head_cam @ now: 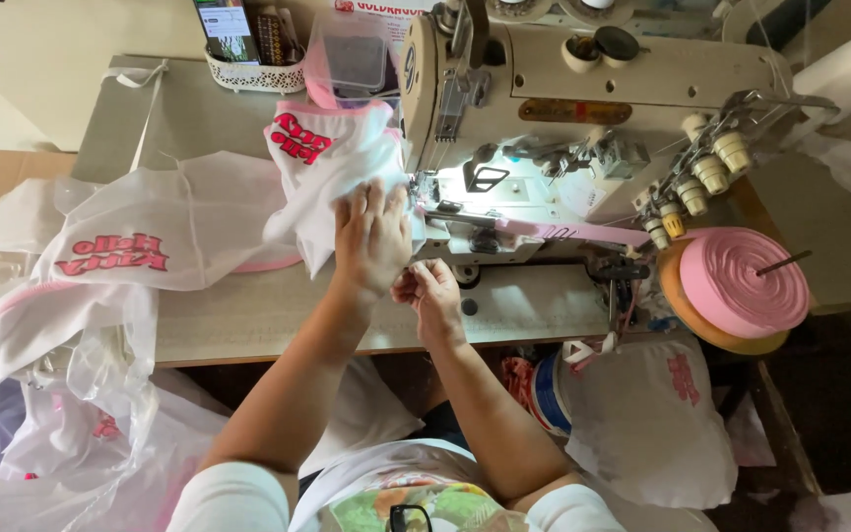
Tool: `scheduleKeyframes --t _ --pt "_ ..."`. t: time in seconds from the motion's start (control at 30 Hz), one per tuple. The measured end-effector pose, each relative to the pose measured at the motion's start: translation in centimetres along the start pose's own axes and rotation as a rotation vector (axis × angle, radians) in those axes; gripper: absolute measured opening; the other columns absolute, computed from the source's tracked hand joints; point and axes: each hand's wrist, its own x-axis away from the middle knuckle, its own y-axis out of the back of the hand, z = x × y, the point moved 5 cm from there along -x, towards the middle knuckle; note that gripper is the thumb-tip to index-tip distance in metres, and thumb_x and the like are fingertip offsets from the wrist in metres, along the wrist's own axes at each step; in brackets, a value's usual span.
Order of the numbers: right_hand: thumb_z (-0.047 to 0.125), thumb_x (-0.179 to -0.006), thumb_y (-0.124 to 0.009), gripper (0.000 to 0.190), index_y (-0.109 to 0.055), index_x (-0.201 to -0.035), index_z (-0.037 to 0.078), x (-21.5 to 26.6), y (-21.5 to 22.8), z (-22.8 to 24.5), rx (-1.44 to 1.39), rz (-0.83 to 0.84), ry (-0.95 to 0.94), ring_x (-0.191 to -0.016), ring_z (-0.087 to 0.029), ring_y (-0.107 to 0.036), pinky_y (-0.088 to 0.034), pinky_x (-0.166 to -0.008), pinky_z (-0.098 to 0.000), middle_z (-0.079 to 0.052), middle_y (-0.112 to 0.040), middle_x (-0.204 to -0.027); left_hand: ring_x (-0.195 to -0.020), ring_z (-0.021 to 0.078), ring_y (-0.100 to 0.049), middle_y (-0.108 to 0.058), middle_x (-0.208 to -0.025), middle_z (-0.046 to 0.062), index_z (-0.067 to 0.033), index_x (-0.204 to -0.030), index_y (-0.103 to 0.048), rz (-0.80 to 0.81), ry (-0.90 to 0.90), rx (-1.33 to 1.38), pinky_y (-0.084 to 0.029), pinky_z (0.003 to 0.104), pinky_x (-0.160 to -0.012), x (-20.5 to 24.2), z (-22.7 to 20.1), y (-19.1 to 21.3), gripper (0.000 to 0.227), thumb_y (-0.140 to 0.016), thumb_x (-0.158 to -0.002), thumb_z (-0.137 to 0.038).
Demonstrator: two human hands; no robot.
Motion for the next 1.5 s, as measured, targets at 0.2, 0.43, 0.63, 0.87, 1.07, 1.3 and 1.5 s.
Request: scheduleKeyframes --t 0.2,0.43,0.63,0.87,1.07,1.3,1.5 --pt "0.013 -0.103 -0.056 0.010 -0.060 -0.097 0.006 2.2 1.2 -0.9 0.102 0.062 0.007 -0.068 -0.024 -0.074 -0.060 -0.062 -0.0314 -0.017 -0.071 -0.075 -0.138 0.0305 -0.040 -0.049 -0.151 0.010 -0.0201 -0.149 -0.054 0.443 0.223 -0.121 -0.034 0.056 -0.110 -2.9 1.3 -4.3 0.053 -0.041 -0.105 -0.048" --pt "0.009 -0.098 -0.063 0.013 -0.064 -0.100 -0.004 9.4 3.3 -4.3 0.183 0.583 -0.201 -0.062 -0.028 -0.069 -0.057 -0.060 -0.0367 -0.023 -0.067 -0.068 -0.111 0.0357 -0.063 -0.062 -0.123 0.011 -0.0128 -0.131 -0.063 0.205 0.314 0.458 -0.050 0.048 -0.094 7.6 5.2 6.9 0.041 -0.069 -0.090 -0.020" --pt "0.022 -0.096 -0.063 0.014 -0.073 -0.094 0.013 9.8 7.7 -15.7 0.882 0.655 -0.430 -0.056 -0.011 -0.063 -0.048 -0.056 -0.0251 -0.002 -0.071 -0.064 -0.080 0.0213 -0.072 -0.077 -0.092 0.002 -0.0203 -0.084 -0.078 0.829 -0.159 -0.059 -0.057 0.035 -0.071 38.7 10.2 0.8 0.008 -0.070 -0.081 -0.022" --pt "0.056 -0.084 -0.069 0.049 -0.070 -0.101 0.009 13.2 0.6 -17.6 1.432 1.052 -0.210 -0.098 -0.036 -0.072 -0.057 -0.082 -0.0469 -0.016 -0.074 -0.095 -0.074 0.0261 -0.059 -0.056 -0.077 0.004 -0.0120 -0.078 -0.062 0.668 0.390 0.393 -0.051 0.040 -0.064 32.4 9.5 3.8 0.008 -0.060 -0.084 -0.017" --pt "0.036 -0.081 -0.072 0.031 -0.078 -0.104 0.015 7.7 8.3 -11.7 1.056 0.473 -0.434 -0.098 -0.024 -0.072 -0.054 -0.090 -0.0364 -0.008 -0.075 -0.092 -0.072 0.0209 -0.057 -0.058 -0.076 0.003 -0.0134 -0.079 -0.061 0.556 0.677 0.943 -0.047 0.035 -0.065 27.3 11.3 6.9 0.009 -0.062 -0.075 -0.005" --pt "-0.002 -0.076 -0.066 0.025 -0.073 -0.100 0.003 2.6 3.0 5.9 0.195 0.216 0.006 -0.082 -0.017 -0.061 -0.052 -0.079 -0.0298 -0.008 -0.064 -0.084 -0.064 0.0230 -0.059 -0.059 -0.066 0.011 -0.0079 -0.075 -0.061 0.460 0.572 1.060 -0.046 0.036 -0.061 13.3 16.0 13.5 0.019 -0.048 -0.087 -0.015" --pt "0.011 -0.093 -0.066 0.010 -0.063 -0.100 0.004 -8.3 -0.4 3.1 0.221 0.013 0.353 -0.085 -0.015 -0.050 -0.045 -0.078 -0.0296 -0.005 -0.055 -0.094 -0.132 0.0549 -0.049 -0.056 -0.135 0.041 0.0147 -0.136 -0.054 0.242 0.003 0.675 -0.037 0.055 -0.118 5.6 5.3 6.5 0.053 -0.046 -0.084 0.009"
